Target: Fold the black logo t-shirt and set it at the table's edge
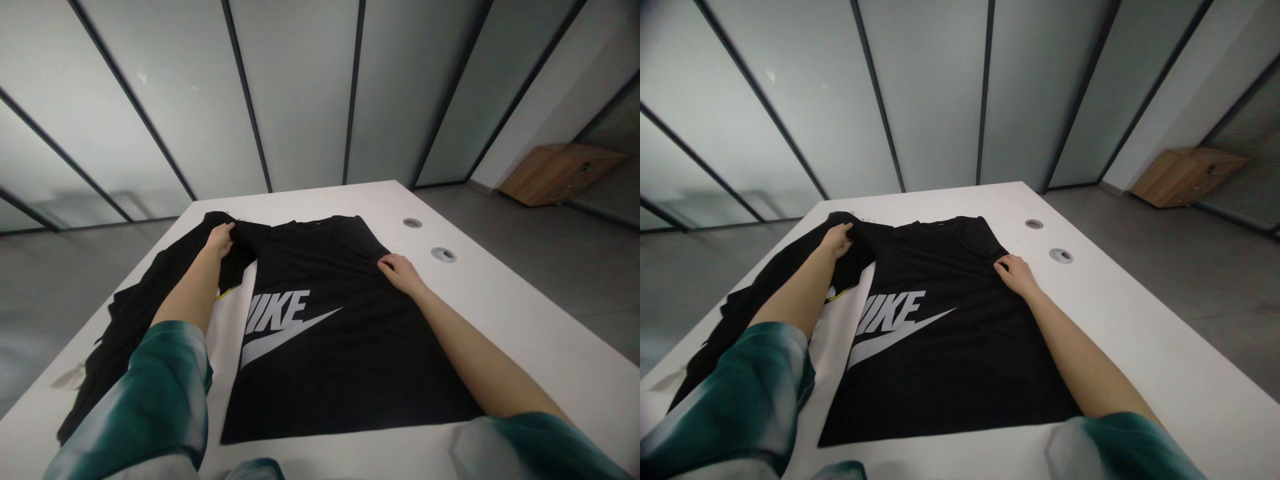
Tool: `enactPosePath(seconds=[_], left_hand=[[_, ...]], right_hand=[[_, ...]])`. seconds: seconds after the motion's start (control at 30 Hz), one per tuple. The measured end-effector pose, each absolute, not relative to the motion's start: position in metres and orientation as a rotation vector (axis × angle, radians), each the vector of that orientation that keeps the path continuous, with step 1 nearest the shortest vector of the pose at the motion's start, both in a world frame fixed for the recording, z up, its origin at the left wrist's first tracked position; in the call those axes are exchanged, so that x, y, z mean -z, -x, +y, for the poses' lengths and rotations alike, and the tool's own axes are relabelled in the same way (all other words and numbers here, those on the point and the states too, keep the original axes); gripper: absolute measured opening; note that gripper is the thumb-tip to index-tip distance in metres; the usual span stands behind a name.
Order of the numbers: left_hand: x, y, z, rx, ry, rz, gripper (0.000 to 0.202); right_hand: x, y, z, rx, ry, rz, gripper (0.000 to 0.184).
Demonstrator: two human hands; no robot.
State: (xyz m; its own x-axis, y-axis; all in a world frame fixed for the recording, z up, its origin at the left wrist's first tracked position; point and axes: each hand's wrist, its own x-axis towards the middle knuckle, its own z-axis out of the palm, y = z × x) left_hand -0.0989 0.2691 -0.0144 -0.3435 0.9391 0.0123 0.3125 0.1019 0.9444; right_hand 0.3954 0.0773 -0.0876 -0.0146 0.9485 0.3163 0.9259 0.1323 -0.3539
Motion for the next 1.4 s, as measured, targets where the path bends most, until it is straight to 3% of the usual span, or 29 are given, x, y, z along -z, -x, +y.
enactPosePath(seconds=[0.1, 0.27, 0.4, 0.5, 0.63, 0.8, 1.03, 1.13, 1.23, 1.4], left_hand=[[0.012, 0.096, 0.264, -1.235, -1.351, 1.816, 0.053], [0.014, 0.094, 0.250, -0.884, -1.683, 2.351, 0.075], [0.018, 0.095, 0.254, -0.737, -1.574, 2.385, 0.048], [0.022, 0.098, 0.262, -1.054, -1.552, 2.163, 0.026], [0.020, 0.098, 0.270, -1.427, -1.287, 1.809, 0.024], [0.000, 0.075, 0.265, -1.498, -1.512, 1.648, 0.022], [-0.034, 0.009, 0.239, -0.993, -1.813, 1.059, 0.031], [-0.033, 0.000, 0.234, -1.053, -1.850, 1.197, 0.030], [-0.016, 0.001, 0.223, -0.859, -2.054, 1.467, 0.031], [0.023, 0.002, 0.181, -0.342, -2.507, 1.598, 0.063]], right_hand=[[0.087, -0.396, 0.077, -0.063, 1.801, -1.947, 0.030], [0.087, -0.396, 0.077, -0.063, 1.797, -1.951, 0.031], [0.086, -0.395, 0.076, -0.074, 1.799, -1.946, 0.031], [0.086, -0.395, 0.076, -0.082, 1.798, -1.940, 0.031], [0.087, -0.395, 0.077, -0.070, 1.784, -1.947, 0.030], [0.089, -0.396, 0.077, -0.053, 1.769, -1.960, 0.030], [0.086, -0.395, 0.076, -0.062, 1.801, -1.964, 0.029], [0.085, -0.395, 0.076, -0.065, 1.802, -1.974, 0.029], [0.085, -0.395, 0.076, -0.067, 1.807, -1.971, 0.029], [0.087, -0.395, 0.077, -0.060, 1.802, -1.986, 0.030]])
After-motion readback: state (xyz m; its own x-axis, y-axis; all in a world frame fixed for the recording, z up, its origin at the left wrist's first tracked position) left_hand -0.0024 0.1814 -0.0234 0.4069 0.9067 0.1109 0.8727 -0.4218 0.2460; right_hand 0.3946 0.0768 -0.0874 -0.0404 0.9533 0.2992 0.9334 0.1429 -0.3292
